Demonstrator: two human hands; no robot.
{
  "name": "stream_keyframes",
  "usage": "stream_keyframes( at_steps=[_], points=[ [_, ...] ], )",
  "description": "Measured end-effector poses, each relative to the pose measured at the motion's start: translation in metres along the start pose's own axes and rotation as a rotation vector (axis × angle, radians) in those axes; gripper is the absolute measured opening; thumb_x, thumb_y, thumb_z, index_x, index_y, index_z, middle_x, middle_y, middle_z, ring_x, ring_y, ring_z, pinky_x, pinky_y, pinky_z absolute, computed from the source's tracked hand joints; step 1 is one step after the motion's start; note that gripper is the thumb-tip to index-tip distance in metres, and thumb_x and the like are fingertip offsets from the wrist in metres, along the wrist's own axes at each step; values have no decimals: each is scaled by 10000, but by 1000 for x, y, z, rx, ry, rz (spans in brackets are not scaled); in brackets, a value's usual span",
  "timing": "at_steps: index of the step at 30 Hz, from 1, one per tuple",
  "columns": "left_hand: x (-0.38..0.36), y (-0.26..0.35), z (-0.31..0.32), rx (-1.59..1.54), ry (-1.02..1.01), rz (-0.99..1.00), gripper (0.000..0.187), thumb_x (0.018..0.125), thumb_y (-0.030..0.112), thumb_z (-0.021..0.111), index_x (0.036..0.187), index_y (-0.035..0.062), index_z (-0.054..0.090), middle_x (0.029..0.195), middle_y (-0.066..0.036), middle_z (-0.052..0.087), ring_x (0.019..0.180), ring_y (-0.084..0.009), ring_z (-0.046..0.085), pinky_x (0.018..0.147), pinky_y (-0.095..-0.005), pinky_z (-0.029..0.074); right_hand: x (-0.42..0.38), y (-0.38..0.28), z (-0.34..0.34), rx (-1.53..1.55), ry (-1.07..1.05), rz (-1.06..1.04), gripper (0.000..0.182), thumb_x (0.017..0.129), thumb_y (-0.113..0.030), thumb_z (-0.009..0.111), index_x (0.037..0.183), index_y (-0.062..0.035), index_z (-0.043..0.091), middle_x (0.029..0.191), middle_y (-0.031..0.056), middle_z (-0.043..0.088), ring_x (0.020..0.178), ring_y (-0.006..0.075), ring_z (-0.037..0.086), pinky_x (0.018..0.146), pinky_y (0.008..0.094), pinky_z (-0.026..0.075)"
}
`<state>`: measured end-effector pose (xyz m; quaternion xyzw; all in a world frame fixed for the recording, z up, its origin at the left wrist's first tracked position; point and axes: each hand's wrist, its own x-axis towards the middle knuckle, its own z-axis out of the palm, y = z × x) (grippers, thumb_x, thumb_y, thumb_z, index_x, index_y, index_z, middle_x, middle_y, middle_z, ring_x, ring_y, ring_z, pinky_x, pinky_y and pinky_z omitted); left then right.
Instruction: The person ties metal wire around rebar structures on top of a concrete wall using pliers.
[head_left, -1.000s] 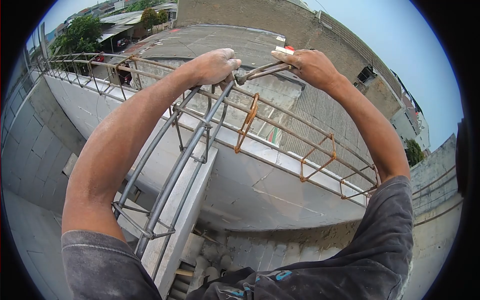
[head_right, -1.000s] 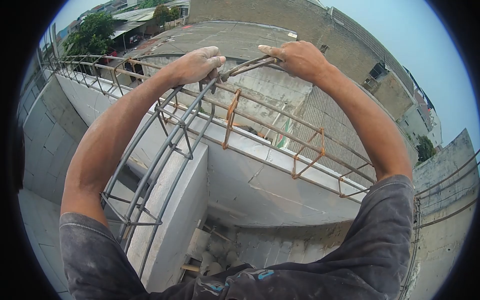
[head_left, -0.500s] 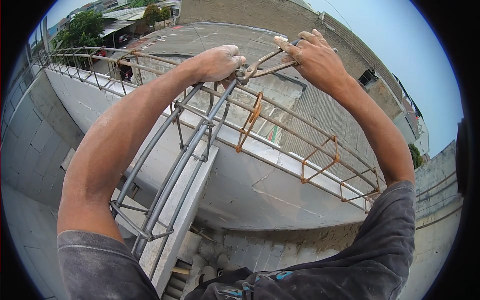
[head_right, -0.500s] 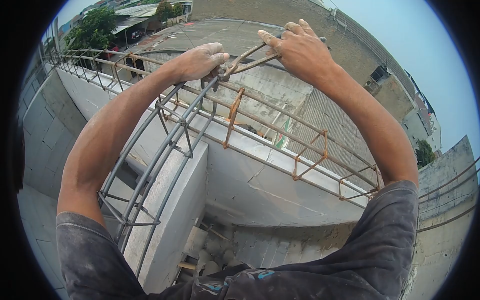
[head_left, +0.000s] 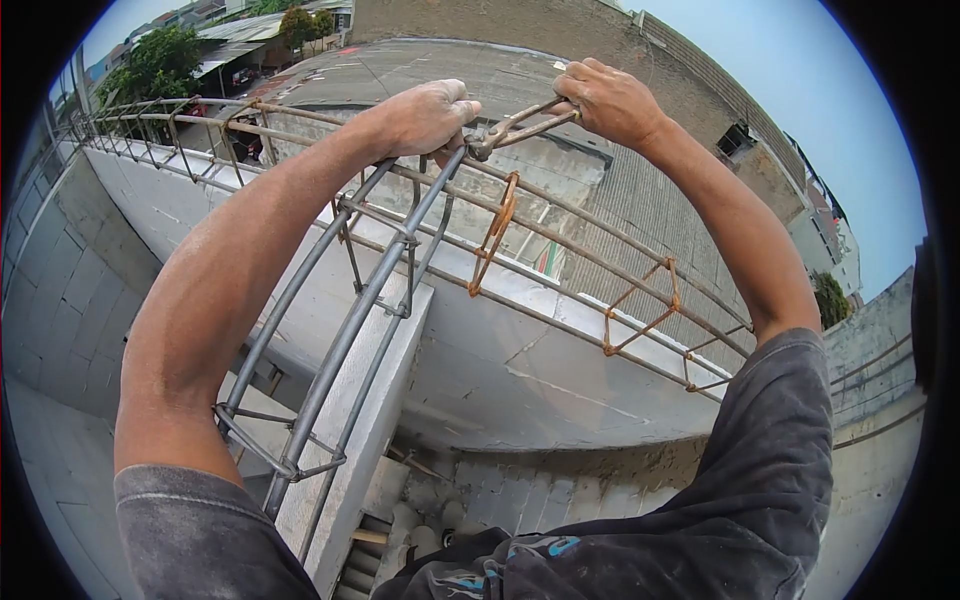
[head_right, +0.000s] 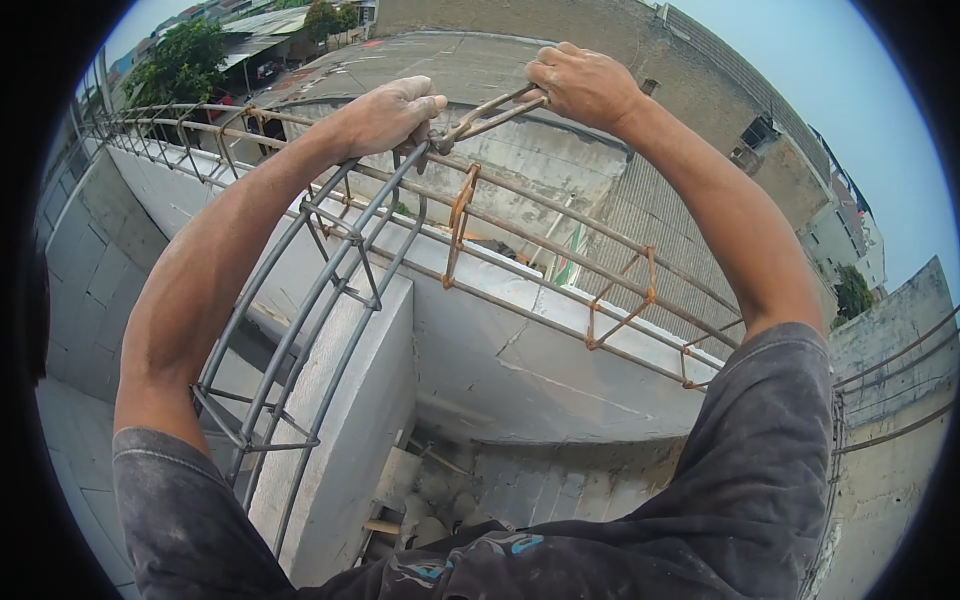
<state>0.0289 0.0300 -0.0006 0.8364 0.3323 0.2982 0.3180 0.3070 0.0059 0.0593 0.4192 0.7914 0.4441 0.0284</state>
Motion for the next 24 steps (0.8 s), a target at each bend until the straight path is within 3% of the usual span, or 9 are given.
stream_keyframes(
  at_steps=[3, 6, 7, 10, 11, 17, 20, 23, 24],
  points=[
    [0, -2, 1, 40, 3, 39, 328, 1071, 303, 408, 894, 49, 514, 675, -50, 545, 585, -141, 572, 553, -318, 492, 12, 8, 0, -34, 215, -124, 477, 890, -548, 573, 1055, -112, 674, 969, 38, 622, 961, 195, 611, 844, 319, 549],
    [1, -4, -2, 68, 10, 52, 327, 1071, 304, 407, 901, 44, 512, 676, -44, 544, 584, -142, 564, 551, -321, 484, 16, 9, -34, -140, 72, -4, 274, 928, -368, 636, 1044, -132, 710, 1045, 41, 668, 1051, 188, 637, 944, 313, 535],
    [1, -4, -1, 73, 3, 47, 328, 1071, 305, 408, 904, 43, 511, 677, -42, 544, 583, -143, 561, 551, -322, 482, 16, 11, -47, -140, 122, -62, 253, 893, -353, 690, 1003, -130, 738, 933, 45, 703, 941, 187, 683, 851, 315, 568],
    [0, -4, -1, 40, -16, 48, 339, 1071, 316, 408, 906, 39, 511, 676, -43, 541, 585, -142, 562, 554, -328, 481, 21, 3, -89, -135, -269, 35, 427, 809, -516, 734, 923, -104, 723, 804, 42, 689, 707, 187, 667, 653, 338, 564],
    [1, -5, -1, 49, -22, 47, 341, 1072, 317, 407, 908, 37, 511, 678, -44, 543, 588, -142, 565, 557, -328, 483, 23, 0, -99, -123, -253, 17, 346, 781, -430, 804, 865, -100, 741, 652, 37, 673, 602, 183, 664, 598, 342, 556],
    [4, -7, 1, 70, -20, 49, 343, 1072, 318, 408, 931, 25, 515, 705, -57, 567, 610, -145, 596, 579, -326, 494, 63, -26, -174, 72, -933, 195, 326, 711, -293, 850, 733, -4, 699, 554, 83, 621, 464, 186, 634, 413, 308, 502],
    [4, -6, -1, 86, -34, 40, 348, 1074, 306, 394, 973, 0, 523, 714, -78, 598, 634, -170, 638, 622, -340, 521, 60, -19, -172, 318, -1104, 199, 322, 676, -238, 858, 676, 11, 655, 534, 111, 610, 378, 191, 583, 321, 291, 441],
    [4, -6, -4, 113, -50, 61, 368, 1079, 279, 362, 1037, -43, 533, 715, -111, 642, 667, -214, 703, 682, -364, 570, 49, -12, -160, 326, -1100, 249, 360, 681, -240, 831, 834, 37, 660, 572, 110, 607, 457, 203, 612, 419, 326, 516],
    [4, -7, -4, 108, -45, 63, 365, 1079, 276, 362, 1034, -43, 533, 719, -112, 642, 666, -213, 703, 673, -362, 572, 42, -10, -155, 277, -924, 147, 398, 697, -256, 814, 916, 31, 648, 618, 110, 612, 514, 206, 623, 484, 341, 538]
  ],
)
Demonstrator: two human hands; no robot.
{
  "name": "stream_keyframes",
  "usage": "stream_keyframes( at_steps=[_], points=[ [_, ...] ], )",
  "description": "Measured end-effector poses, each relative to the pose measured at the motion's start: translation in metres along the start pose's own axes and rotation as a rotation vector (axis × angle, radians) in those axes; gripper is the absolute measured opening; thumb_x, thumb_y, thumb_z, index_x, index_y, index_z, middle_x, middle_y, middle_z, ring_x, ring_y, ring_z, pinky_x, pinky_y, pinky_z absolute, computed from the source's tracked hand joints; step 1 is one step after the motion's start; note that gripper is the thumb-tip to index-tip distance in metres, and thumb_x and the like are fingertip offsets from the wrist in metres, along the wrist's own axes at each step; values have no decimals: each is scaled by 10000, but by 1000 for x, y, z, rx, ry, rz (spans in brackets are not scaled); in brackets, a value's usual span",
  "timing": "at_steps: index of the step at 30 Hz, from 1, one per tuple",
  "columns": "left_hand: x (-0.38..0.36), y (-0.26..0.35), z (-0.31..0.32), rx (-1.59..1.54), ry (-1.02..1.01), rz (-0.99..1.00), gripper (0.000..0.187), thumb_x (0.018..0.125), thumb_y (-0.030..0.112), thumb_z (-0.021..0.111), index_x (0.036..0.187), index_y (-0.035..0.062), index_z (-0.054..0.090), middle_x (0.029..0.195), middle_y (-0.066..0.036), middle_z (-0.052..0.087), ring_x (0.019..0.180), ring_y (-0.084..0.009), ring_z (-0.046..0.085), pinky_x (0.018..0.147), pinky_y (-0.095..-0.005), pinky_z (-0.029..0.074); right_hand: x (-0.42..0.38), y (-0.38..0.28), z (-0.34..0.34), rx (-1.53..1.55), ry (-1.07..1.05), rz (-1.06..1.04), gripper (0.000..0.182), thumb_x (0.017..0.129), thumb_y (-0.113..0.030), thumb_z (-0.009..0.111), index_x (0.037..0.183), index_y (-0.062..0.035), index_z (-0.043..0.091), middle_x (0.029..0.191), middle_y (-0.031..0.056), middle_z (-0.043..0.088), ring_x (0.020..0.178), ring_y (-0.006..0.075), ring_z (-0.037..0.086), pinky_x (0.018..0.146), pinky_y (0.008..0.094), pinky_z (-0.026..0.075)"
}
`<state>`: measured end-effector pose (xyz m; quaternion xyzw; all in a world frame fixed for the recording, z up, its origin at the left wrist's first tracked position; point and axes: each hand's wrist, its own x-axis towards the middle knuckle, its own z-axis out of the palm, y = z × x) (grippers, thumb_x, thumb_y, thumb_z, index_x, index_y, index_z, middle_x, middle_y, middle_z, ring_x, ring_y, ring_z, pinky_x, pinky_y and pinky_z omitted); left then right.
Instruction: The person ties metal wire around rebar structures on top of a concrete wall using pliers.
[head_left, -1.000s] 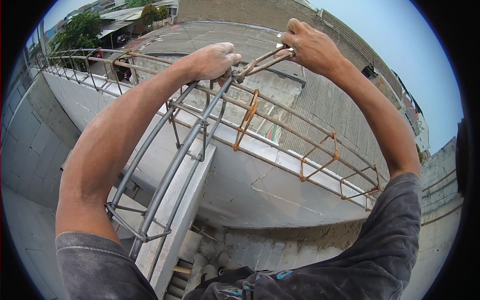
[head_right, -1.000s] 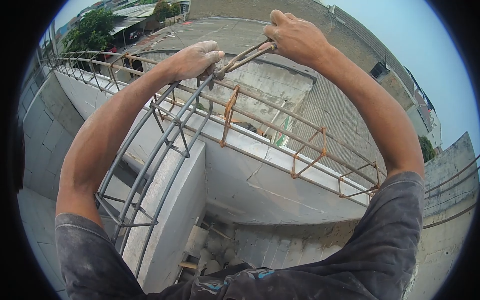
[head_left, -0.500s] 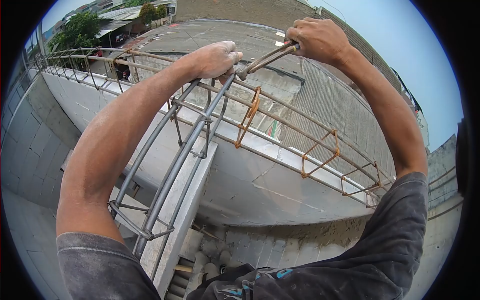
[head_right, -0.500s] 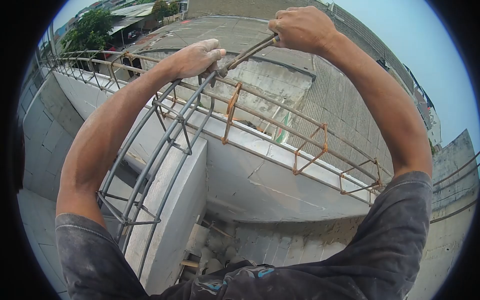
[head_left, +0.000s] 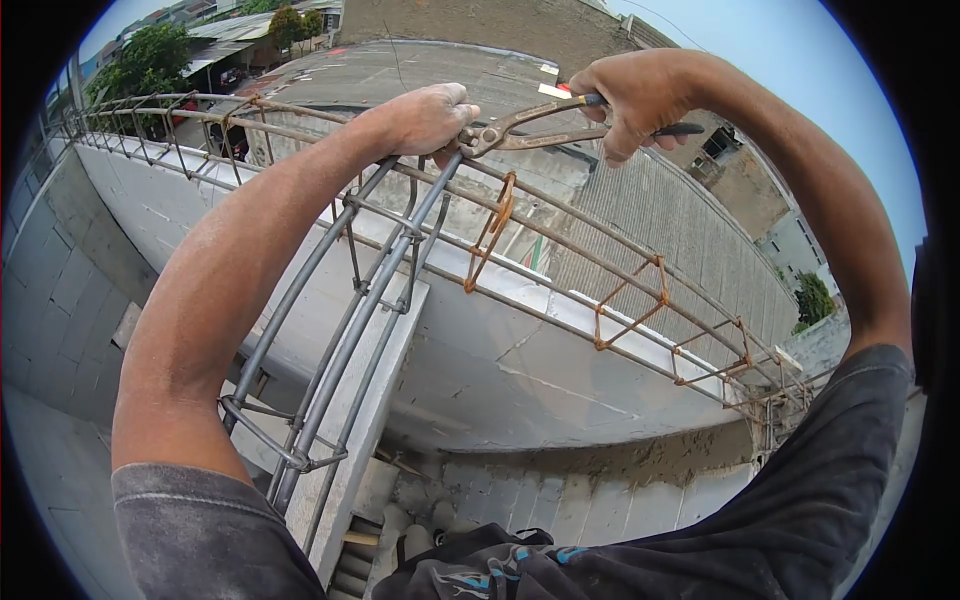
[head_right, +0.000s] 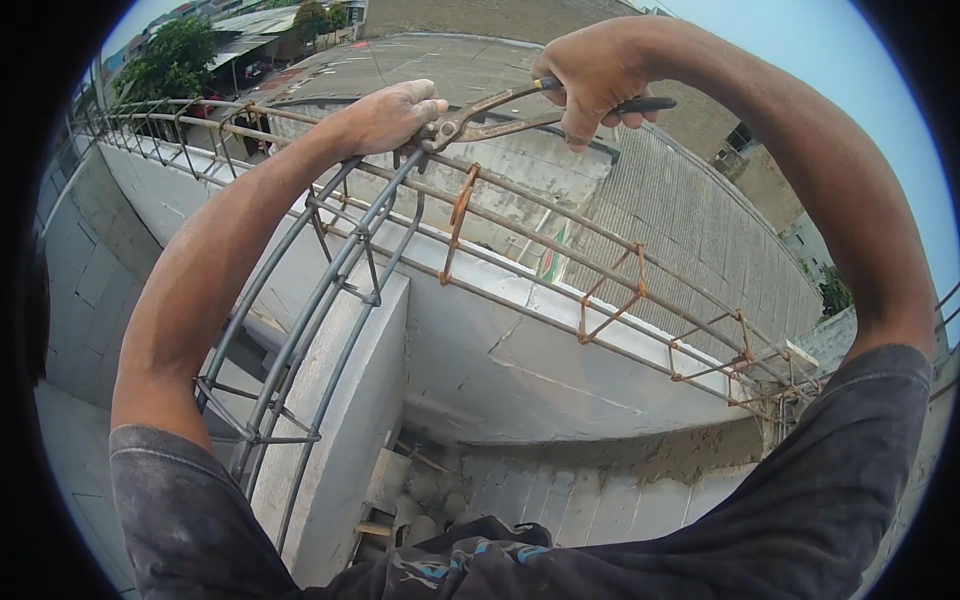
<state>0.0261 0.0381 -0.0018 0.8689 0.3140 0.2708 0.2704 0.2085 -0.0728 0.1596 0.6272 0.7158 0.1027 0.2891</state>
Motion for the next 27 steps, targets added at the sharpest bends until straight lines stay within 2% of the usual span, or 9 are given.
stream_keyframes(
  at_steps=[3, 6, 7, 10, 11, 14, 15, 19, 27],
  points=[
    [0, 3, 0, -30, -8, -20, 355, 1078, 266, 362, 1030, -45, 527, 734, -114, 643, 661, -211, 703, 642, -349, 582, 0, 24, 41, -321, 483, -203, 599, 814, -454, 746, 1215, -44, 574, 825, 94, 599, 774, 217, 625, 761, 396, 563],
    [1, 4, 0, -67, -20, -29, 346, 1078, 257, 363, 1029, -46, 522, 749, -118, 643, 656, -212, 704, 621, -333, 594, 4, 38, 66, -514, 1058, -338, 560, 860, -543, 695, 1127, -57, 622, 820, 84, 627, 797, 201, 658, 737, 394, 566],
    [1, 2, -1, -76, -20, -33, 343, 1078, 255, 363, 1028, -47, 520, 754, -119, 644, 655, -213, 705, 616, -328, 598, 4, 37, 71, -547, 1042, -311, 668, 884, -676, 540, 1139, -65, 632, 789, 80, 624, 744, 211, 658, 691, 382, 565],
    [1, 0, 0, -104, -10, -14, 340, 1078, 255, 364, 1019, -41, 522, 750, -116, 642, 650, -209, 706, 622, -326, 600, -3, 27, 69, -254, 484, -51, 775, 898, -759, 408, 1183, -73, 631, 798, 88, 595, 727, 230, 624, 664, 401, 551],
    [2, -2, 1, -97, -2, -20, 338, 1077, 254, 365, 1015, -38, 523, 749, -116, 644, 648, -207, 706, 622, -326, 600, 1, 33, 72, -222, 534, -117, 840, 900, -788, 338, 1111, -46, 670, 705, 103, 582, 645, 234, 612, 600, 417, 542],
    [-1, 1, 1, -81, 6, -35, 334, 1076, 253, 367, 1006, -33, 525, 750, -116, 647, 648, -204, 707, 623, -328, 600, 1, 32, 58, -9, 427, -176, 838, 907, -775, 359, 1000, -11, 690, 624, 111, 561, 590, 240, 599, 564, 418, 530],
    [-1, 1, 1, -80, 3, -37, 333, 1076, 253, 368, 1006, -33, 524, 753, -117, 649, 650, -205, 708, 624, -329, 601, 5, 26, 63, -11, 665, -289, 839, 915, -773, 363, 853, -7, 700, 548, 89, 521, 513, 210, 554, 487, 402, 479],
    [-2, 7, -2, -57, -12, -50, 325, 1073, 244, 369, 1009, -35, 522, 771, -128, 654, 667, -210, 714, 640, -333, 604, 1, 27, 35, 37, 247, -177, 800, 931, -764, 377, 699, -57, 671, 506, 35, 461, 446, 136, 460, 398, 380, 355],
    [-3, 6, -1, -68, -2, -28, 312, 1070, 229, 365, 1021, -39, 520, 777, -131, 651, 682, -207, 708, 644, -334, 599, -15, 10, 22, 148, 41, 35, 767, 902, -769, 430, 714, -61, 659, 523, 18, 537, 421, 160, 563, 410, 294, 495]
  ],
)
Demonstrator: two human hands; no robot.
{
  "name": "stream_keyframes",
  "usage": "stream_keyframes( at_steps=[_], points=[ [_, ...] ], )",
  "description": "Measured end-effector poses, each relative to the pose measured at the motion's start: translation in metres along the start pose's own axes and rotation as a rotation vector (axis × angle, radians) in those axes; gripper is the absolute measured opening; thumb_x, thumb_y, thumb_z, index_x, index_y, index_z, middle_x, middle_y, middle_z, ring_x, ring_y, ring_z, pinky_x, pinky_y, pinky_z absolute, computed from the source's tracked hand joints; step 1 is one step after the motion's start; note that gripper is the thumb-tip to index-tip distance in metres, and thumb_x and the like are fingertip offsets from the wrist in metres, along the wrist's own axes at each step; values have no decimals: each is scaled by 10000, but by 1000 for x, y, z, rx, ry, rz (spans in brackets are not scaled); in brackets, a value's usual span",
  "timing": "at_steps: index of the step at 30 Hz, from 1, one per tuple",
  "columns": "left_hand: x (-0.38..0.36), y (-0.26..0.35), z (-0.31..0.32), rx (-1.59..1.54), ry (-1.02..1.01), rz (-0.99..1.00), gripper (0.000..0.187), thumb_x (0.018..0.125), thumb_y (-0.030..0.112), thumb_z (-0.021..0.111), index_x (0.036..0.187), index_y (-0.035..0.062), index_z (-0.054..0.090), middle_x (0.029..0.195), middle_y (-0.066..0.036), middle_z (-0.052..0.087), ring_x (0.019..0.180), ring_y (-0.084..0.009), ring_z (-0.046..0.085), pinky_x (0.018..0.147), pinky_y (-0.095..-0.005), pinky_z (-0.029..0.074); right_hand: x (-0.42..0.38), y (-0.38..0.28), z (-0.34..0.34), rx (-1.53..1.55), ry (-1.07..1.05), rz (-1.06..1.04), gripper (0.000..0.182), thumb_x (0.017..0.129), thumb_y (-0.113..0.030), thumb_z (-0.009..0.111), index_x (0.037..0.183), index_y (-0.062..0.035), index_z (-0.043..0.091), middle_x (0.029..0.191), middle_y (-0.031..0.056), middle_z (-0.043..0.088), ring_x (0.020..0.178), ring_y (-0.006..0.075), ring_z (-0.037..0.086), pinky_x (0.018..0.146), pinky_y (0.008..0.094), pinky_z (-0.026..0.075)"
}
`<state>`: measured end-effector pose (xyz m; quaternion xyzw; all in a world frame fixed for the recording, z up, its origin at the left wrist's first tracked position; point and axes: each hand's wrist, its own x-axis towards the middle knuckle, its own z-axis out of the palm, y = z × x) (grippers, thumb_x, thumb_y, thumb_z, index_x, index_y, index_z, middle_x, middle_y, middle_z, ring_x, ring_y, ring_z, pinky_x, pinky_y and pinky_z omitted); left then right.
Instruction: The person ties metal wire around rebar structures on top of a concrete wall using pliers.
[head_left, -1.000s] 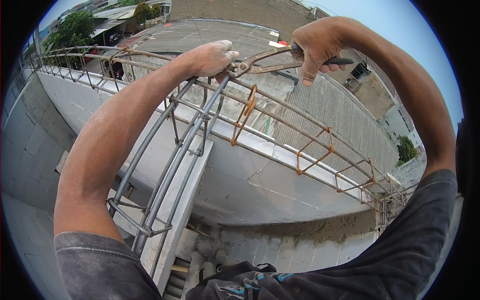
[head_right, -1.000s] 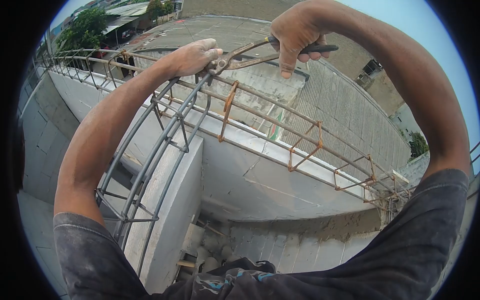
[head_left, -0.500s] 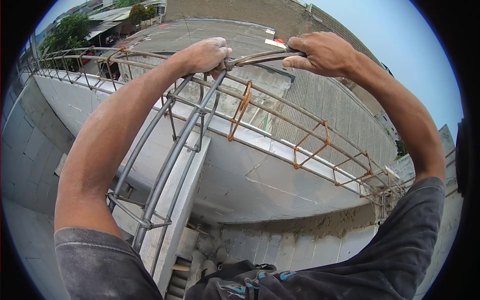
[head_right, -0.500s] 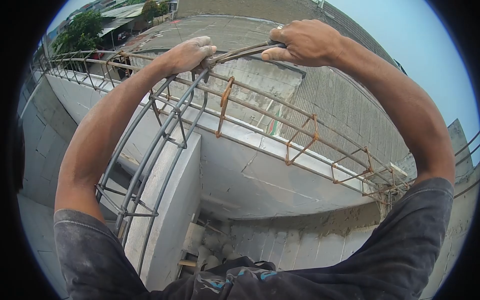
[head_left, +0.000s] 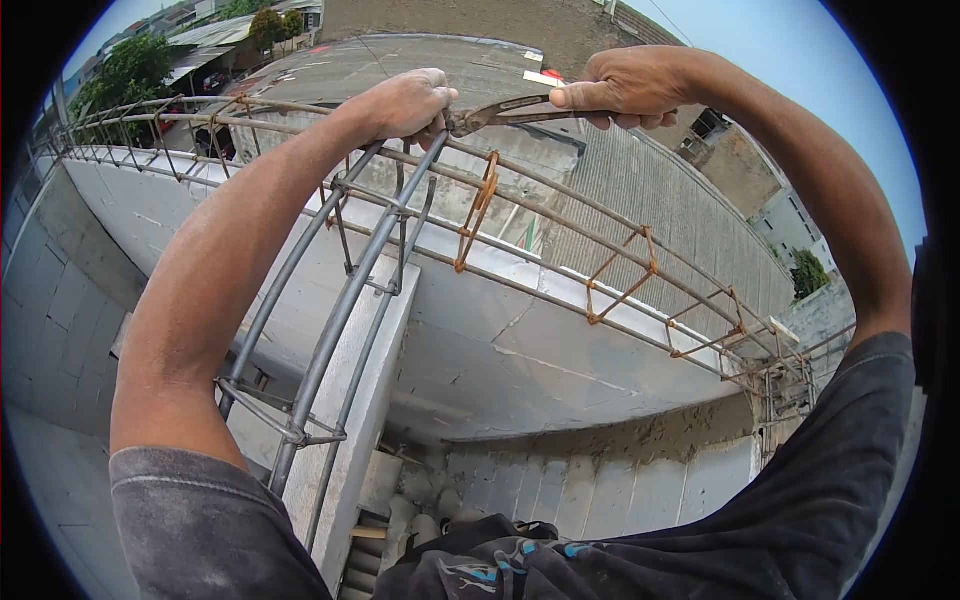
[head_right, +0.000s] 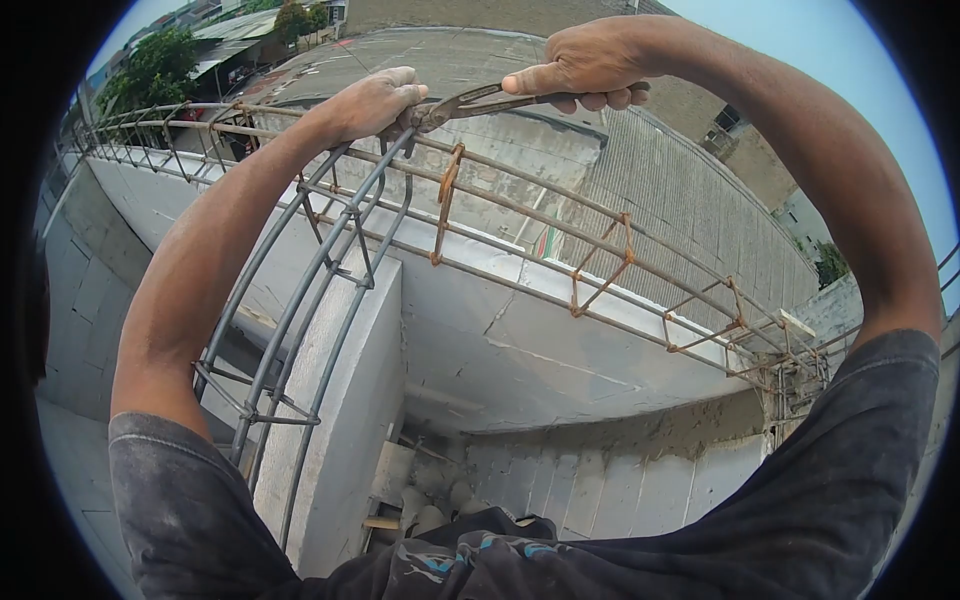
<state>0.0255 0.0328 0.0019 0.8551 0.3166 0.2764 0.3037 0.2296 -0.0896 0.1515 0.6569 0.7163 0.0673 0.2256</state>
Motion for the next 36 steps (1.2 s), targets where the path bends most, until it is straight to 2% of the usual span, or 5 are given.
stream_keyframes(
  at_steps=[8, 14, 17, 28, 36],
  points=[
    [1, -2, 0, -63, 15, -15, 292, 1063, 221, 383, 1031, -40, 509, 807, -150, 676, 679, -194, 696, 627, -331, 586, 12, 2, 21, -248, 266, 49, 449, 991, -383, 560, 1278, -47, 643, 1069, 147, 680, 1105, 251, 628, 933, 442, 498],
    [2, -4, -1, -118, 28, -21, 280, 1058, 219, 396, 1025, -39, 499, 835, -162, 689, 685, -191, 688, 618, -331, 581, -6, 68, 60, -87, 746, 123, 484, 1021, -470, 495, 1267, -89, 662, 1197, 152, 645, 1088, 260, 626, 894, 441, 520],
    [3, -5, 0, -99, 23, -35, 268, 1057, 219, 394, 1028, -27, 496, 835, -159, 687, 694, -187, 682, 621, -325, 578, -65, 61, 64, 420, 521, 457, 576, 986, -541, 524, 1247, -44, 653, 1164, 193, 672, 1092, 283, 653, 833, 418, 570],
    [21, -29, -2, -136, -35, -13, 196, 999, 236, 450, 930, 56, 485, 748, -72, 583, 606, -148, 596, 558, -297, 516, -258, 58, 163, 1728, 1004, 37, 655, 1029, -423, 491, 1545, -76, 282, 1464, 236, 425, 1325, 401, 470, 882, 474, 602],
    [29, -39, -6, -21, -62, 70, 184, 995, 213, 451, 905, 53, 462, 699, -46, 520, 564, -141, 577, 526, -287, 513, -313, 96, 200, 1515, 1295, 258, 628, 1053, -424, 433, 1579, -147, 232, 1529, 187, 393, 1374, 345, 427, 1100, 590, 350]
  ],
)
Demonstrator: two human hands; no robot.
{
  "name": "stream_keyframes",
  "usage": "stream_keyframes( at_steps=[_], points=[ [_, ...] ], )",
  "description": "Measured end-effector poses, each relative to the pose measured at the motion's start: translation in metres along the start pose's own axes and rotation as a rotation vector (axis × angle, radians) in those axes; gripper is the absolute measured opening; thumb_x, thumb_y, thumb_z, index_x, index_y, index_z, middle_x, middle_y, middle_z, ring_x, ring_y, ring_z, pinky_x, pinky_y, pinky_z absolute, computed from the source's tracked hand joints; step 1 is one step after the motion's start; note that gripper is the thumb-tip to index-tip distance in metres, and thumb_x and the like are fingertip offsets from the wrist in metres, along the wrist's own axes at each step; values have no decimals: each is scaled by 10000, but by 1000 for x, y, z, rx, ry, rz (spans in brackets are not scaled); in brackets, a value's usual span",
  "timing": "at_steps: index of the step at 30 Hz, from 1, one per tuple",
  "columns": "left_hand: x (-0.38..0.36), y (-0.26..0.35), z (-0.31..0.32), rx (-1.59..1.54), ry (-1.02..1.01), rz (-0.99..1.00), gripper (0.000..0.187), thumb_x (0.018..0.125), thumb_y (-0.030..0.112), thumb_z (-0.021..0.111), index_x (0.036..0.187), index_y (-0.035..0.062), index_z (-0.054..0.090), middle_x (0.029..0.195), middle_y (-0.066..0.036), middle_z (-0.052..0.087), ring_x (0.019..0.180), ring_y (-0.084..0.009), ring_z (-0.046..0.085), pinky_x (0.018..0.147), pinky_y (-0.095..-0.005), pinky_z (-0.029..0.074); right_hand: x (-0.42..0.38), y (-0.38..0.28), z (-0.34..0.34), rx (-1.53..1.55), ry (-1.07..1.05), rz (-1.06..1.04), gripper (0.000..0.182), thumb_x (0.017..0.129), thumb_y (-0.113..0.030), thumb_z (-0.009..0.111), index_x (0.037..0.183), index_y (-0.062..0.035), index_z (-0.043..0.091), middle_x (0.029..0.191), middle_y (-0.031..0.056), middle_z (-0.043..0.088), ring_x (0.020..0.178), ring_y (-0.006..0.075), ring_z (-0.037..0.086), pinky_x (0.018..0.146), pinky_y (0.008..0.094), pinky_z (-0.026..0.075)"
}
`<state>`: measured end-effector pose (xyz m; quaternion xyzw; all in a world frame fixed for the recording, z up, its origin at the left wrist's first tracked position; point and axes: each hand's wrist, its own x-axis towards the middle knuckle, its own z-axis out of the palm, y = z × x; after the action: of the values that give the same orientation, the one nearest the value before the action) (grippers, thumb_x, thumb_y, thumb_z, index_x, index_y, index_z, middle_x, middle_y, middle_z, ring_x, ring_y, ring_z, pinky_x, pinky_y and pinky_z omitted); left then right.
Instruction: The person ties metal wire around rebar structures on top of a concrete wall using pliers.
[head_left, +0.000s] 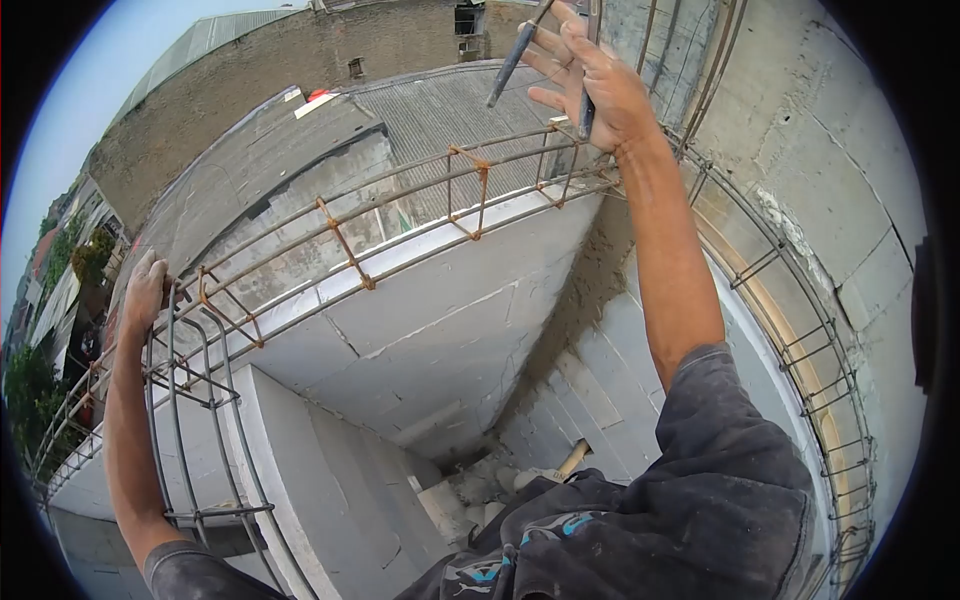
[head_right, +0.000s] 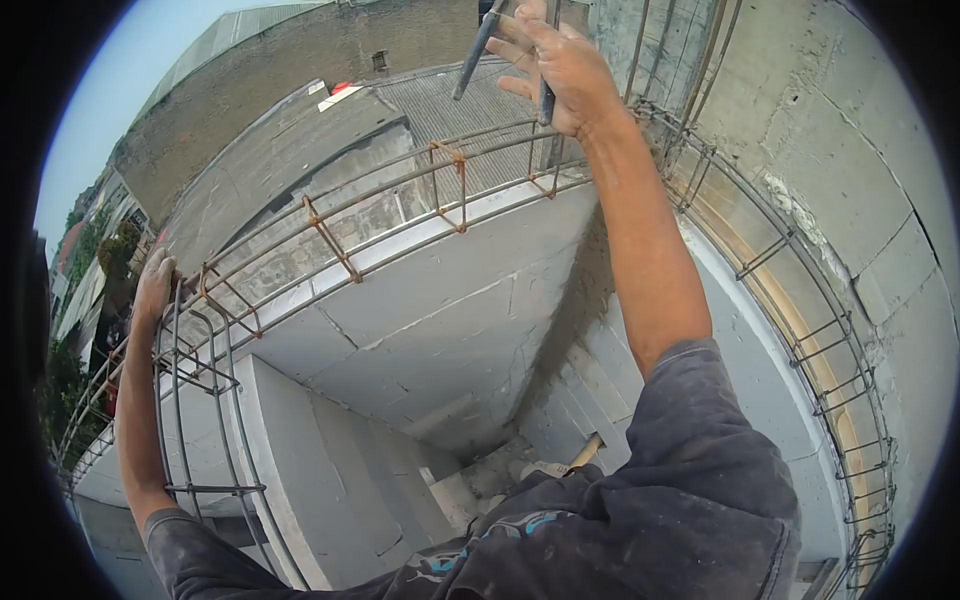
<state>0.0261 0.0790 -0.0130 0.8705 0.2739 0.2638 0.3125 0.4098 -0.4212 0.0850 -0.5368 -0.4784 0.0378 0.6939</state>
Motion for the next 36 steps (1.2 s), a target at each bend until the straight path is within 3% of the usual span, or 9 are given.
stream_keyframes(
  at_steps=[2, 5, 11, 15, 19, 23, 26, 29, 36],
  points=[
    [5, -7, -1, 5, -1, 4, 181, 994, 210, 447, 912, 49, 463, 704, -49, 525, 568, -145, 589, 522, -292, 517, 2, 14, -4, -78, 82, 11, 614, 1054, -411, 429, 1579, -153, 242, 1515, 175, 423, 1357, 337, 451, 1102, 576, 341],
    [7, -11, -3, 63, -4, 19, 179, 987, 209, 447, 921, 44, 464, 715, -56, 534, 577, -155, 609, 525, -303, 527, -4, 27, -1, -189, 243, 84, 605, 1020, -391, 517, 1512, -61, 394, 1443, 238, 495, 1354, 387, 463, 1105, 514, 363],
    [6, -9, -4, 85, -24, 31, 170, 979, 211, 443, 919, 53, 459, 728, -64, 531, 577, -156, 611, 533, -304, 538, -24, 75, -14, -398, 280, 175, 519, 998, -346, 560, 1420, -47, 528, 1360, 222, 585, 1301, 320, 531, 1096, 377, 380],
    [7, -12, -4, 48, 20, -32, 170, 988, 212, 432, 920, 59, 459, 750, -74, 589, 556, -150, 597, 516, -286, 524, -38, 59, -23, -648, 299, 195, 447, 982, -330, 571, 1352, -83, 610, 1272, 231, 618, 1222, 323, 579, 1041, 387, 425],
    [10, -14, -6, 105, 167, -117, 162, 1005, 218, 417, 964, 66, 454, 797, -99, 657, 546, -148, 599, 495, -272, 502, -57, 59, -50, -969, 310, 33, 414, 978, -327, 565, 1300, -80, 647, 1256, 221, 602, 1171, 354, 594, 1016, 415, 451],
    [9, -15, -2, -90, 265, -154, 168, 1027, 234, 409, 1018, 69, 436, 820, -111, 674, 574, -154, 626, 486, -279, 496, -72, 98, -87, -1065, 149, 197, 435, 970, -347, 580, 1278, -46, 639, 1214, 270, 638, 1136, 402, 610, 1003, 427, 455],
    [-1, 3, -11, -264, 245, -215, 163, 1031, 228, 423, 1046, 69, 456, 914, -127, 682, 727, -176, 672, 614, -313, 543, -99, 88, -71, -954, 59, 302, 418, 957, -323, 616, 1225, -4, 636, 1169, 257, 669, 1129, 395, 623, 973, 435, 461],
    [-19, 57, -32, -283, 276, -284, 155, 995, 236, 419, 1022, 110, 505, 976, -87, 697, 818, -164, 672, 736, -353, 545, -112, 114, -78, -854, 149, 274, 433, 949, -292, 641, 1230, 37, 612, 1154, 241, 676, 1091, 331, 645, 954, 387, 465],
    [-35, 187, -76, -199, 334, -201, 269, 992, 292, 493, 1052, 51, 599, 1037, -124, 723, 907, -207, 706, 828, -342, 576, -121, 153, -88, -940, 182, 261, 428, 965, -282, 627, 1319, -44, 583, 1227, 209, 629, 1136, 339, 611, 994, 404, 448]
  ],
)
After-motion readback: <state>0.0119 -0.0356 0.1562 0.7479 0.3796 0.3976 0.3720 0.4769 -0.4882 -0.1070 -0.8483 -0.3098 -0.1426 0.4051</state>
